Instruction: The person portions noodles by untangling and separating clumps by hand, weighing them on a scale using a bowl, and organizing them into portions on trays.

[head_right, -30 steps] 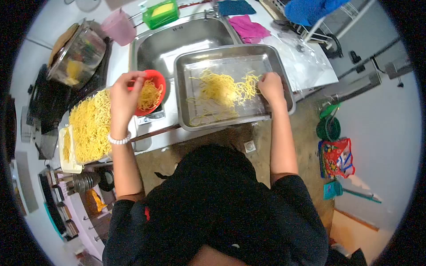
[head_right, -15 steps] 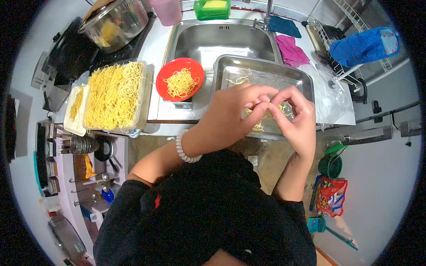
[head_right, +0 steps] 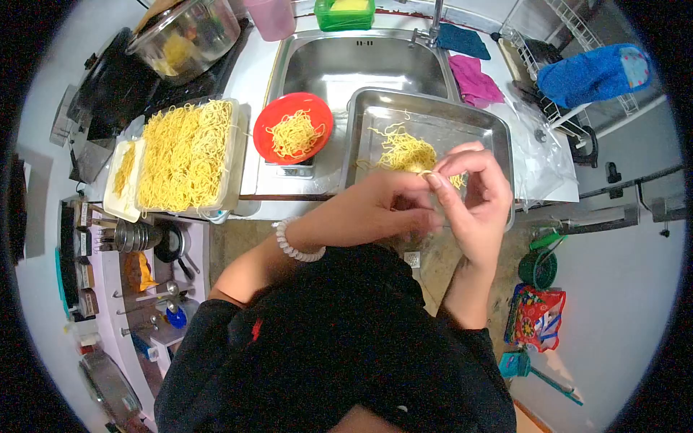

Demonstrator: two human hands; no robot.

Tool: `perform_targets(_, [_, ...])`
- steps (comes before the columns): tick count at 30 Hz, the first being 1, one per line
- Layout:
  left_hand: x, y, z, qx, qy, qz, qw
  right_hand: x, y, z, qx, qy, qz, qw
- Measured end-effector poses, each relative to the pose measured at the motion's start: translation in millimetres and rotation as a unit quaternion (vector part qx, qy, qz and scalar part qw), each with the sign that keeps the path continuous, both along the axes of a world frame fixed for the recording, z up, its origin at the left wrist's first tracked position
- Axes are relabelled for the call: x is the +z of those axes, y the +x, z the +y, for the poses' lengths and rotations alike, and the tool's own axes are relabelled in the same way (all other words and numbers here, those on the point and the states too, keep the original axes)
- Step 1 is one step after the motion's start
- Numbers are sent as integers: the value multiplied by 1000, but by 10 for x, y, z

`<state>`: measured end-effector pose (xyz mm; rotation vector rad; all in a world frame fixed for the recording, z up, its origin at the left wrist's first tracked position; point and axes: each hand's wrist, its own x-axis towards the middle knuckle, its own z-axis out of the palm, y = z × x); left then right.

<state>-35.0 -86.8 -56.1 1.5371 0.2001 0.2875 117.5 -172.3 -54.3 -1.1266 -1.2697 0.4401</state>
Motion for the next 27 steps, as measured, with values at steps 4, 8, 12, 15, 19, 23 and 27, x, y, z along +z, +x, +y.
perform_targets(4, [35, -100, 168, 23, -58, 6, 998, -49, 34, 6, -17, 20, -33, 999])
perform_targets(8, [312, -481, 430, 188, 106, 42, 976, -168, 111, -43, -40, -12, -36, 998])
perform_targets(12, [380, -790, 794, 356, 300, 95, 880, -327, 185, -146, -40, -86, -32, 995])
perform_targets(15, [95, -980, 1162, 336, 354, 226, 843, -406, 211, -188, -62, -140, -36, 988])
perform_targets(19, [24, -1275, 1254, 370, 349, 271, 817, -508, 268, -184, -76, -152, -102, 980])
perform_targets(23, [114, -1511, 1184, 451, 246, 250, 821, -588, 333, -248, -89, -193, -79, 974])
perform_targets(27, [223, -1577, 1053, 449, 224, 270, 822, -604, 344, -252, -96, -219, -68, 969])
